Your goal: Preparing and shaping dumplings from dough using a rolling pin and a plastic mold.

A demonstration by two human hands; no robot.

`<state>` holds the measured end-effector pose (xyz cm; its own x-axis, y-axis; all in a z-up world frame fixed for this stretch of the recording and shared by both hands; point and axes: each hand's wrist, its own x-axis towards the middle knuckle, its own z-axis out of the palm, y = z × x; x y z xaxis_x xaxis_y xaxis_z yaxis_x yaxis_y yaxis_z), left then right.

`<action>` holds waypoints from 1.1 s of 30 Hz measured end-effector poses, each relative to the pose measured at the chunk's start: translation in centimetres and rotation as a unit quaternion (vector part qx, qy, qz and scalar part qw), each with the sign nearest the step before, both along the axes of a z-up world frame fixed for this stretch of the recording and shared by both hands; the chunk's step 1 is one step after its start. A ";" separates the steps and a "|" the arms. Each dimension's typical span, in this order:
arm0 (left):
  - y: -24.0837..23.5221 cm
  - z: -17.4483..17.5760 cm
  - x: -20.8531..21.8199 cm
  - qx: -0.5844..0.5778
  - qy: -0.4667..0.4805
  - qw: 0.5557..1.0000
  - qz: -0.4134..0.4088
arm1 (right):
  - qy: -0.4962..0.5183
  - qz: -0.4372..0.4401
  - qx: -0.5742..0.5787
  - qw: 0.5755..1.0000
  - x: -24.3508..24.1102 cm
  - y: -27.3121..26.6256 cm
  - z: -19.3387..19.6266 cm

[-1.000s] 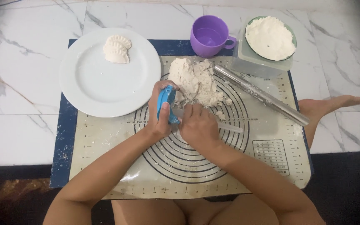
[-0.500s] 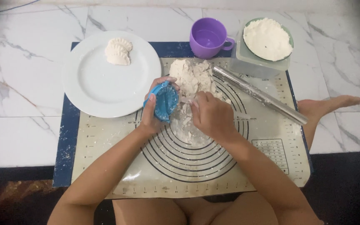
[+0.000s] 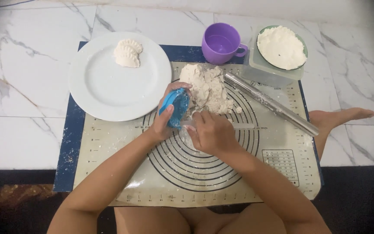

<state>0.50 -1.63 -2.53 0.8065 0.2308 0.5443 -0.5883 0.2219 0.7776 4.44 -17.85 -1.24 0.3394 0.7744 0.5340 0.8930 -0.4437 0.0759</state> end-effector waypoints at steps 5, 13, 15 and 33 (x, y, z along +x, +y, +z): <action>0.4 0.5 -0.3 0.002 -0.006 1.000 -0.007 | 0.012 0.009 0.010 1.000 -0.2 0.0 0.0; 0.4 0.3 -0.2 -0.018 -0.024 0.999 -0.034 | 0.018 -0.012 0.026 0.999 0.2 -0.2 -0.1; -0.1 0.6 -0.5 -0.025 -0.024 0.998 -0.047 | 0.014 -0.006 0.024 1.000 0.2 -0.2 -0.2; -0.1 1.7 -1.2 0.177 0.095 0.979 0.027 | 0.012 -0.091 -0.056 0.994 -0.8 0.6 -1.5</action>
